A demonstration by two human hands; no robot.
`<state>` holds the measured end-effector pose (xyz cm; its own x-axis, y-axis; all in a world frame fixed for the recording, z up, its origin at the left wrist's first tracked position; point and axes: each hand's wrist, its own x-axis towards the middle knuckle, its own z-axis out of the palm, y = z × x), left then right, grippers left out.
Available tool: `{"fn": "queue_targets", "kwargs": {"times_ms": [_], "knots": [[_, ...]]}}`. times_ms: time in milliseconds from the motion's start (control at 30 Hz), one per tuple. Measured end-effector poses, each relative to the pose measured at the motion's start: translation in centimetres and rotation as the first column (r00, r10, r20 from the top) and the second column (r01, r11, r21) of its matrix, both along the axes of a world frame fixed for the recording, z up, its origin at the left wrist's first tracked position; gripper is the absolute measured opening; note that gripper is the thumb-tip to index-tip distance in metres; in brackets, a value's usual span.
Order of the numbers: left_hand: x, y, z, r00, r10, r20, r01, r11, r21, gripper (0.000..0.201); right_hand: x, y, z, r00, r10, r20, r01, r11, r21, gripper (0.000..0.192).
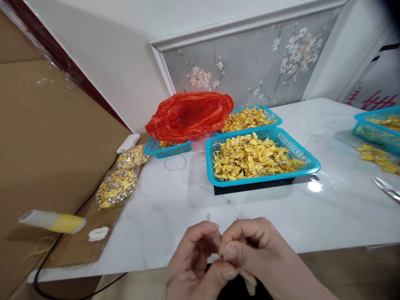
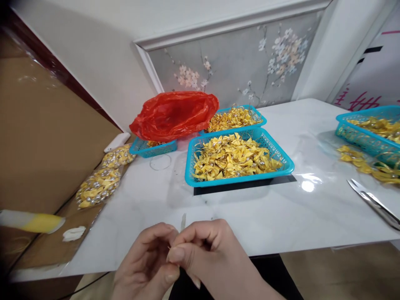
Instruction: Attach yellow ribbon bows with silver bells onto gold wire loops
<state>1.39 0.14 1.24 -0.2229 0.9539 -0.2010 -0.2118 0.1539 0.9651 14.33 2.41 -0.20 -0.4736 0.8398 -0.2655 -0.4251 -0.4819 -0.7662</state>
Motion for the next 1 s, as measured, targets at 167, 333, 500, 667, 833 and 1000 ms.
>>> {"fn": "queue_targets", "kwargs": {"times_ms": [167,333,500,667,833,1000], "knots": [[-2.5,0.8,0.5,0.865,-0.260,-0.428,0.365,0.913,0.184,0.016,0.3,0.0,-0.4,0.999,0.008,-0.034,-0.009,1.000,-0.025,0.040],[-3.2,1.0,0.6,0.762,-0.221,-0.608,0.449,0.858,0.250,0.023,0.4,-0.2,-0.9,1.000,0.021,0.001,-0.021,0.999,-0.024,0.036],[-2.7,0.8,0.3,0.723,-0.205,-0.660,0.443,0.870,0.215,0.018,0.2,-0.4,-1.2,1.000,0.022,0.005,-0.022,0.999,-0.031,0.041],[-3.0,0.4,0.0,0.814,-0.239,-0.530,0.383,0.906,0.180,0.018,0.1,-0.7,-1.6,0.999,0.022,-0.028,-0.024,0.999,-0.047,0.043],[-3.0,0.7,0.1,0.902,-0.367,-0.229,0.403,0.905,0.136,0.011,0.0,-0.6,-1.3,0.999,0.052,-0.015,-0.053,0.998,-0.044,0.045],[-1.5,0.9,0.0,0.929,-0.255,0.268,0.292,0.950,-0.108,0.025,-0.1,-1.1,-0.9,0.962,0.013,0.274,-0.048,0.991,0.122,0.046]]}}
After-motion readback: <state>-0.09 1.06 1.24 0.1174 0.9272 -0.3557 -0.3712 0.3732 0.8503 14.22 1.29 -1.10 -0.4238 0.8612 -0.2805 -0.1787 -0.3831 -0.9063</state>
